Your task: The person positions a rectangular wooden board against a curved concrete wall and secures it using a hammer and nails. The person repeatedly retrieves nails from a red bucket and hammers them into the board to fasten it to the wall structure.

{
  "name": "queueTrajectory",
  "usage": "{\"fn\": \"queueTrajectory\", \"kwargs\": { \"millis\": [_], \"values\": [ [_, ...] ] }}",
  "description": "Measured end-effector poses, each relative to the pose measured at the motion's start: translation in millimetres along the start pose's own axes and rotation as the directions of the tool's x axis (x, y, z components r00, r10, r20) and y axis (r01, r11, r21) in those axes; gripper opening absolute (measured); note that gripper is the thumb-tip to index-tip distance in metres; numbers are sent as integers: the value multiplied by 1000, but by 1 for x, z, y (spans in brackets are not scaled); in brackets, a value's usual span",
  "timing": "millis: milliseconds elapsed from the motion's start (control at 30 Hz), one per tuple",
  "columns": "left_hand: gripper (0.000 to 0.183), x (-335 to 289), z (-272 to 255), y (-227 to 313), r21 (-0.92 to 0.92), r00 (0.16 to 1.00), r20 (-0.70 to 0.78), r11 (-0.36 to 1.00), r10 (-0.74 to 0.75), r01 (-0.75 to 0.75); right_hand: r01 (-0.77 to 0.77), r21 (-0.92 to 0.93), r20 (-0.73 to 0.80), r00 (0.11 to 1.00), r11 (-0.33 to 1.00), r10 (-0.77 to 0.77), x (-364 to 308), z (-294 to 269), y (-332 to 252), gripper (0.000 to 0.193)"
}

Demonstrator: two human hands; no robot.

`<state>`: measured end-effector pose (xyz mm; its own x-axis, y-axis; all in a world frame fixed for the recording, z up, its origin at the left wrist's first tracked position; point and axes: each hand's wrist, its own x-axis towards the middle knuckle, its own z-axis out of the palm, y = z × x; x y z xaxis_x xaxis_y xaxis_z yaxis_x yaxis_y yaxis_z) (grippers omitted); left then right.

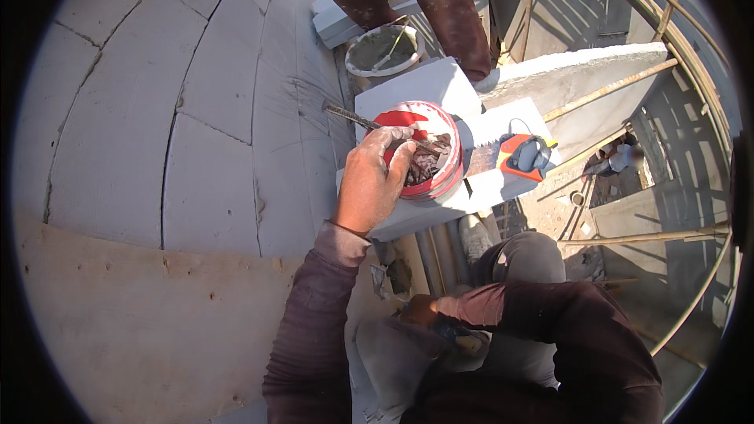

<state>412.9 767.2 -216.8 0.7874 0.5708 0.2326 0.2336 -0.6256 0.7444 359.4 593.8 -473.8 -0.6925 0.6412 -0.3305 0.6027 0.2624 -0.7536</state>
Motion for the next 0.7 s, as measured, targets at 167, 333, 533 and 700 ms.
{"fn": "queueTrajectory", "kwargs": {
  "millis": [167, 333, 533, 700],
  "values": [
    [27, 72, 27, -57, 643, 843, 486, 747, -230, -168, -90, 313, -33, 994, 945, 106, -26, -45, -53, 32],
    [27, 106, 72, -97, 767, 754, 497, 624, -430, -150, -192, 511, -125, 948, 838, 293, -12, -10, -28, 43],
    [25, 108, 81, -126, 684, 668, 598, 716, -443, -137, -227, 605, -35, 950, 763, 311, -26, -37, -42, 51],
    [26, 108, 120, -156, 728, 717, 552, 666, -426, -165, -293, 592, 26, 938, 751, 346, -32, -47, -47, 57]
  ]
}}
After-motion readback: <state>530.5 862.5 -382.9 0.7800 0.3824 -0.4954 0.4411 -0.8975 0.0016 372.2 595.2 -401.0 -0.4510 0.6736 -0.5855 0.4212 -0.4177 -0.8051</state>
